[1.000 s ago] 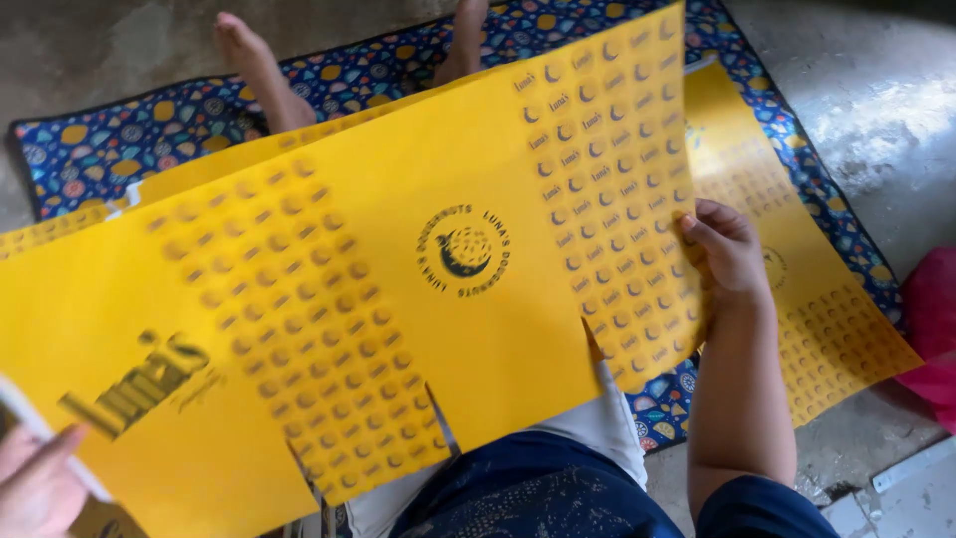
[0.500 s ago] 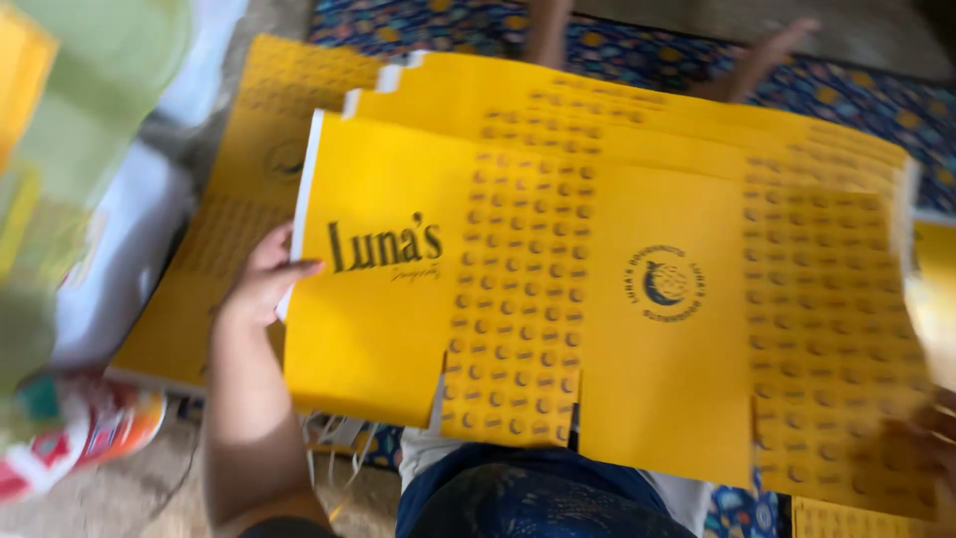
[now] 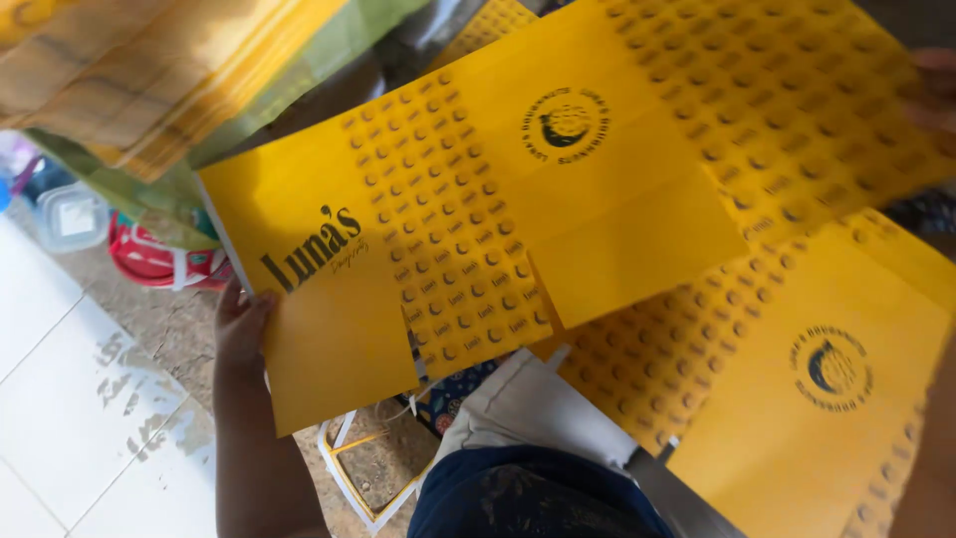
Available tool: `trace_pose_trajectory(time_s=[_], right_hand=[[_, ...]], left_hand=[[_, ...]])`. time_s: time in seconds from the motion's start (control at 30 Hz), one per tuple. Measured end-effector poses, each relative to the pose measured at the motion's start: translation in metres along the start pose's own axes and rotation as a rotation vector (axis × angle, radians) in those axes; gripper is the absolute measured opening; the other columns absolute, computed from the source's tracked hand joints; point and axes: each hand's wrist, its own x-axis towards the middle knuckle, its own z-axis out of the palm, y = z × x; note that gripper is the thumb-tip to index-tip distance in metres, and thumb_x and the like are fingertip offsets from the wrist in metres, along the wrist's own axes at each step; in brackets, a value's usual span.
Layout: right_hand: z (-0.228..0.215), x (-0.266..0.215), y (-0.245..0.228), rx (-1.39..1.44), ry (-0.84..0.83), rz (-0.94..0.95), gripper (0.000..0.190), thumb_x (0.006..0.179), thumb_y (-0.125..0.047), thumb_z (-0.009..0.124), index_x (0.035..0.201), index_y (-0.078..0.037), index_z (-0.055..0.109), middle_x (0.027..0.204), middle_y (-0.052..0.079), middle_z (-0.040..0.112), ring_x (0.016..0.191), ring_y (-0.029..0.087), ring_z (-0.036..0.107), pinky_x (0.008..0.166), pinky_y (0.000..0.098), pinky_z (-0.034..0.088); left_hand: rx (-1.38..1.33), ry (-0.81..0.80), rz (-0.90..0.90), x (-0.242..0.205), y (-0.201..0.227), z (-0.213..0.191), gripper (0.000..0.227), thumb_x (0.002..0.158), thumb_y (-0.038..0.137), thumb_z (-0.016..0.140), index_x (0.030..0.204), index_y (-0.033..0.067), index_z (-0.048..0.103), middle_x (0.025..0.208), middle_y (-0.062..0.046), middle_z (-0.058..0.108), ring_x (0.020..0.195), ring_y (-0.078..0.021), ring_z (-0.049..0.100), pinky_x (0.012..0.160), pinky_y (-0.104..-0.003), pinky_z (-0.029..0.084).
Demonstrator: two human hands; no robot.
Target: Sorting and stacking yellow paper bags for doughnuts
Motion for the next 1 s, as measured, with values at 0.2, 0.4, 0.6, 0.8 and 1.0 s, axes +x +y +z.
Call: trace_pose_trajectory(time_s=[0.2, 0.4, 0.6, 0.8, 1.0], right_hand=[[0.177, 0.079, -0.218, -0.148, 0.044, 0.242, 0.024, 0.110, -0.011, 0.070, 0.133, -0.018, 0.070, 0.116, -0.003, 0.067, 0.101, 0.020, 0.068, 0.049, 0.0628, 0.061], [0.247, 0.158, -0.174, -0.280, 0.170, -0.083, 0.015, 0.103, -0.011, 0.077, 0.113, -0.019, 0.083, 0.100, -0.006, 0.077, 0.088, 0.002, 0.065, 0.064, 0.0264, 0.056], [0.296, 0.194, -0.164, -0.313, 0.283, -0.330, 0.024, 0.094, 0.000, 0.074, 0.108, -0.014, 0.087, 0.095, 0.001, 0.081, 0.083, 0.011, 0.074, 0.069, 0.0303, 0.061], [0.327, 0.200, -0.167, -0.437, 0.388, -0.499, 0.037, 0.086, 0.004, 0.067, 0.109, -0.015, 0.089, 0.100, 0.006, 0.083, 0.081, 0.021, 0.077, 0.068, 0.0350, 0.065], [0.339, 0.165, -0.189, -0.796, 0.054, -0.383, 0.033, 0.094, -0.016, 0.081, 0.127, -0.018, 0.080, 0.125, 0.003, 0.077, 0.107, 0.027, 0.069, 0.074, 0.0561, 0.049]], left_hand=[[-0.103, 0.300, -0.042, -0.019, -0.017, -0.008, 0.058, 0.082, -0.002, 0.073, 0.134, 0.0223, 0.063, 0.109, -0.011, 0.073, 0.087, -0.0190, 0.071, 0.075, -0.034, 0.061], [-0.018, 0.412, 0.041, -0.020, -0.036, 0.010, 0.065, 0.083, 0.005, 0.077, 0.143, 0.0114, 0.052, 0.112, -0.015, 0.072, 0.092, -0.0185, 0.069, 0.081, -0.035, 0.060], [0.105, 0.510, 0.240, -0.006, -0.051, 0.034, 0.052, 0.092, 0.005, 0.071, 0.141, 0.0055, 0.052, 0.113, -0.017, 0.072, 0.092, -0.0173, 0.069, 0.080, -0.031, 0.059], [0.148, 0.576, 0.333, 0.019, -0.096, 0.054, 0.051, 0.096, 0.008, 0.073, 0.141, 0.0006, 0.051, 0.105, -0.012, 0.071, 0.089, -0.0098, 0.063, 0.077, -0.026, 0.053], [0.206, 0.594, 0.145, 0.025, -0.108, 0.079, 0.064, 0.083, 0.001, 0.071, 0.144, 0.0040, 0.050, 0.126, -0.017, 0.070, 0.110, -0.0253, 0.069, 0.085, -0.037, 0.060]])
